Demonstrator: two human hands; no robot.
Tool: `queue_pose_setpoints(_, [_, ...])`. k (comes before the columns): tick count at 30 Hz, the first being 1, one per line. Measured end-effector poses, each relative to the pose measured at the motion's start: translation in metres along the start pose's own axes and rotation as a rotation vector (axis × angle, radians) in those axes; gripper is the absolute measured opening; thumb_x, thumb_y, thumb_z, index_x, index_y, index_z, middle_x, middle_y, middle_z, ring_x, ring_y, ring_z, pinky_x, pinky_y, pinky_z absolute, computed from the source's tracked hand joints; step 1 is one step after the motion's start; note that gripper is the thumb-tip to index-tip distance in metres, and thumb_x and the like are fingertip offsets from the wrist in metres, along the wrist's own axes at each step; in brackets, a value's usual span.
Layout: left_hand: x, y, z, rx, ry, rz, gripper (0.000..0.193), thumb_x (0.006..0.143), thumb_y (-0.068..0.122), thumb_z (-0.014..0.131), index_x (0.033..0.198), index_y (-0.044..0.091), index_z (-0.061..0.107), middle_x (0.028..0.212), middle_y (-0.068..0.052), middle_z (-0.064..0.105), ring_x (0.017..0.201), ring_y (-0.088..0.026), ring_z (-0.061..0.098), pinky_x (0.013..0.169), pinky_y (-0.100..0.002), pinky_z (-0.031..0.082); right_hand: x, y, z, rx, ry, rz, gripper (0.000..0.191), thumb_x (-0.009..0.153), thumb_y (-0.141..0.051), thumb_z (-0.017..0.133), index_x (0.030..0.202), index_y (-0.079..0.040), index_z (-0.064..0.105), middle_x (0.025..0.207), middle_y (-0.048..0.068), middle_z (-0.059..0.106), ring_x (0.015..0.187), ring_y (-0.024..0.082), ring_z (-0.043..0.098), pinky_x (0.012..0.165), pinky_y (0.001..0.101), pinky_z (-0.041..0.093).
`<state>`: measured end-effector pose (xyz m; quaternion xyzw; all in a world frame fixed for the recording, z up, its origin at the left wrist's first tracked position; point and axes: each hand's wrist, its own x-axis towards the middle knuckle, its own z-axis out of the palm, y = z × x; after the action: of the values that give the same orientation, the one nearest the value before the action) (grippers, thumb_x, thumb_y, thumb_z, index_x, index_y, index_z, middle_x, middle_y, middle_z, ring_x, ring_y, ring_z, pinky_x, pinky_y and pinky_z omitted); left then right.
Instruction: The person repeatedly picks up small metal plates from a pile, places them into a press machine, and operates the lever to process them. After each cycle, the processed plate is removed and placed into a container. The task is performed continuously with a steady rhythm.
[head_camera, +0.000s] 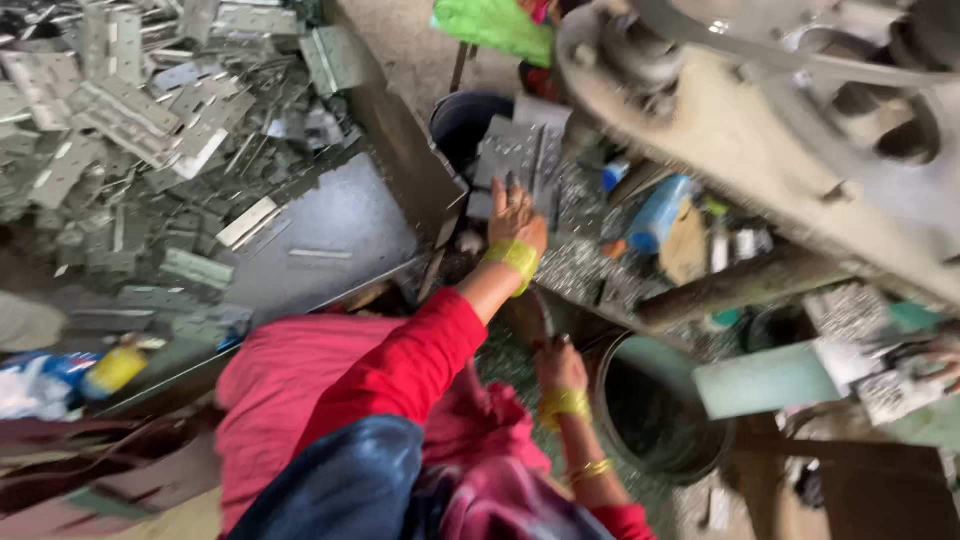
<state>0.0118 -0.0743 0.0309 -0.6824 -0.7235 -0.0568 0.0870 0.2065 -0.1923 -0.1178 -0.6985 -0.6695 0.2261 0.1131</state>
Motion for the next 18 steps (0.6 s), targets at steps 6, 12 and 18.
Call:
queue_pose_setpoints(6, [0.002, -0.005, 0.001, 0.024, -0.173, 0.023, 0.043, 0.099, 0.025, 0.046, 0.13, 0.006, 0.068, 0.16, -0.02, 0.04, 0.154, -0.039, 0.023, 0.119, -0.066, -0.002, 0.047, 0.012, -0.031, -0.064, -0.014, -0.024, 0.049, 0.085, -0.047, 0.071, 0.111, -0.005, 0.069, 0.105, 0.028, 0.071, 0.105, 0.047, 0.066, 0.088, 0.0546, 0.052])
queue_pose_setpoints(12, [0.006, -0.002, 0.005, -0.03, -0.165, -0.016, 0.045, 0.098, 0.026, 0.044, 0.132, 0.007, 0.065, 0.162, -0.015, 0.034, 0.154, -0.036, 0.019, 0.116, -0.067, -0.005, 0.011, 0.01, -0.001, 0.008, -0.012, 0.149, 0.049, 0.084, -0.045, 0.066, 0.118, -0.01, 0.071, 0.111, 0.028, 0.072, 0.111, 0.046, 0.067, 0.095, 0.0537, 0.053])
queue_pose_setpoints(18, [0.014, -0.004, 0.01, -0.028, -0.18, 0.016, 0.045, 0.101, 0.023, 0.044, 0.138, 0.009, 0.063, 0.164, -0.014, 0.036, 0.156, -0.035, 0.018, 0.121, -0.066, -0.003, 0.04, 0.003, -0.024, -0.021, -0.08, 0.047, 0.056, 0.085, -0.051, 0.07, 0.119, -0.007, 0.069, 0.114, 0.03, 0.068, 0.112, 0.046, 0.065, 0.094, 0.0525, 0.053])
